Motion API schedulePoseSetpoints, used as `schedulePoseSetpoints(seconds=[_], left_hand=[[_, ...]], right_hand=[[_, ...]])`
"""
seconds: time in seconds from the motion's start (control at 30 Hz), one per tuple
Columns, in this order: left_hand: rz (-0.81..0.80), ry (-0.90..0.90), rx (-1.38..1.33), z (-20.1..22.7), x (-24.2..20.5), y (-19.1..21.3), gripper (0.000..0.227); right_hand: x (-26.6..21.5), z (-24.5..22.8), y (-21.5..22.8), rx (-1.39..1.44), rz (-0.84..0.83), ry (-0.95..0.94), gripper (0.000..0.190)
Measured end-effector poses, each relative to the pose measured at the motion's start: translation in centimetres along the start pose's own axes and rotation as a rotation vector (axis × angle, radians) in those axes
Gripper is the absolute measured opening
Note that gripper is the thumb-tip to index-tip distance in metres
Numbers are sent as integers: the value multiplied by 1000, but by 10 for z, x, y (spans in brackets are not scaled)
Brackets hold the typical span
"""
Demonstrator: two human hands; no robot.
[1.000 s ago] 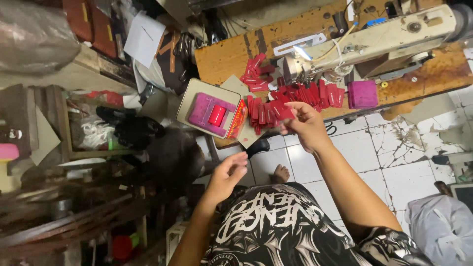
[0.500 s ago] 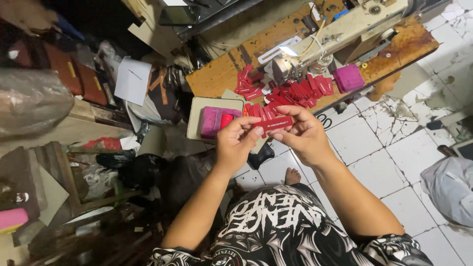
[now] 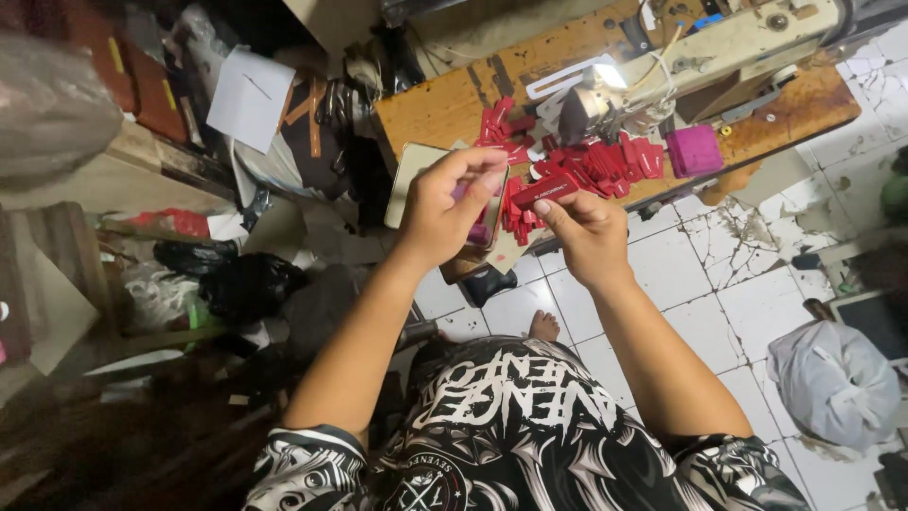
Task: Hanging small red leather strips on a wire line using plastic clips in a workshop
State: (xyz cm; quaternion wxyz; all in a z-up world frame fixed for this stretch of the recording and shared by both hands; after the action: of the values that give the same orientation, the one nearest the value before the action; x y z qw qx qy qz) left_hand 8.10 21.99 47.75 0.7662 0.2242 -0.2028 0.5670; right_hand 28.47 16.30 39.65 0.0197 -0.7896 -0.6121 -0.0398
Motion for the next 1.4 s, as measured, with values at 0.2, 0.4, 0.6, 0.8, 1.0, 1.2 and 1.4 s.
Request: schedulePoseSetpoints(seconds=[0.2,0.4,0.6,0.8,1.0,1.2,1.4], left_hand=[[-383,-170,249,6,25,11,36],[-518,-103,446,-16,28,16,10],[-522,-65,485,-29,27,19,10],[-552,-99,596,-54,25,15,11],[-587,-66,714,-65,24,15,7],[-585,-67,727,-74,20,17,7],[-570,-83,707,-71,20,20,6]], right_hand=[[19,29,-19,-355,-51,280,21],[24,2,-44,-398,-111,346,20],[32,22,-47,-418,-104,358,16],[37,27,-54,-461,-105,405,12],[44,45,-55,-502,-105,413,10],[47,54,-56,-497,-114,391,9],[45,43,-54,-548,-103,417,7]])
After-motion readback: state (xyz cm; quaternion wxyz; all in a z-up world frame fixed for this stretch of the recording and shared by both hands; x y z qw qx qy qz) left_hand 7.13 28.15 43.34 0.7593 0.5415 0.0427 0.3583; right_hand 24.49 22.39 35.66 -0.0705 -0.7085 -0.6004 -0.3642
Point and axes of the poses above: each hand's wrist, its own x-axis towards the middle knuckle, its own y-axis out of the back of the hand, z = x × y, the point moved 2 cm from there along x, towards the middle knuckle, and after that the axes turned 10 degrees about -y, right-handed, at the moved point
